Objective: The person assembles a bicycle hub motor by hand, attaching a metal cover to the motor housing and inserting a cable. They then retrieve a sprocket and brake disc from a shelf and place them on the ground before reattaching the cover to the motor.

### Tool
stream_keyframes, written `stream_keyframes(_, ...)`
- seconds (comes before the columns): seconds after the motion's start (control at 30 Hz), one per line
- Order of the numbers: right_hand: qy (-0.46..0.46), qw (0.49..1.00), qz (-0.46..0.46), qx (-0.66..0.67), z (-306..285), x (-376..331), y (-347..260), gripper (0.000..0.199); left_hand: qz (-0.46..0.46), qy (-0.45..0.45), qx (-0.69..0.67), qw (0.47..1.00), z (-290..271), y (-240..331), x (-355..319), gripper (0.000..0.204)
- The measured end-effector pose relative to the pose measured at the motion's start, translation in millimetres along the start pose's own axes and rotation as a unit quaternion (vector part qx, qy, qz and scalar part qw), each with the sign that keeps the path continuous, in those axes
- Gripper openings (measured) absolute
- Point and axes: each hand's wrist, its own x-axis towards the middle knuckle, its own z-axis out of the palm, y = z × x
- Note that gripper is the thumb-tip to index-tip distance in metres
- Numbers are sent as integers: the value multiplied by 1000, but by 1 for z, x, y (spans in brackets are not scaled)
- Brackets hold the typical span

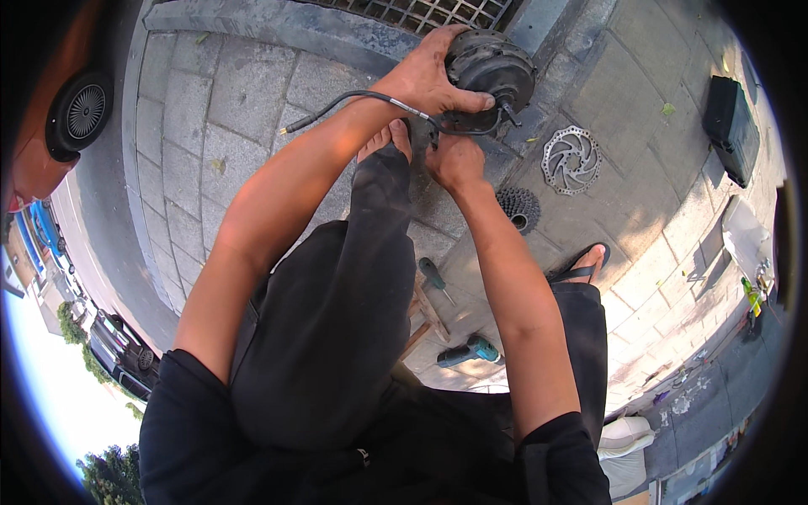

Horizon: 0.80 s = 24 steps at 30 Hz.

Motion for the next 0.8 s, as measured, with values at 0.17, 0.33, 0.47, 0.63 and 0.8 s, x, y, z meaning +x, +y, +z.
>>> stream_keyframes(0.17, 15, 999, -34, -23, 20, 10, -5, 29, -9, 0, 2, 1000, -2, 0, -2, 116)
stream_keyframes(0.33, 40, 995, -87, -36, 27, 22, -8, 26, -29, -9, 4, 1000, -4, 9, -2, 116)
stream_keyframes(0.47, 11, 998, -58, 17, 22, 13, -1, 30, -24, -19, -20, 999, 0, 2, -2, 114)
stream_keyframes(0.63, -163, 943, 143, 252, -53, -44, 10, 32, -24, -13, -14, 1000, 1, -1, -3, 112)
stream_keyframes(0.8, -91, 779, 167, 598, -153, -76, 19, 23, -37, 5, -10, 999, -2, 10, -7, 112)
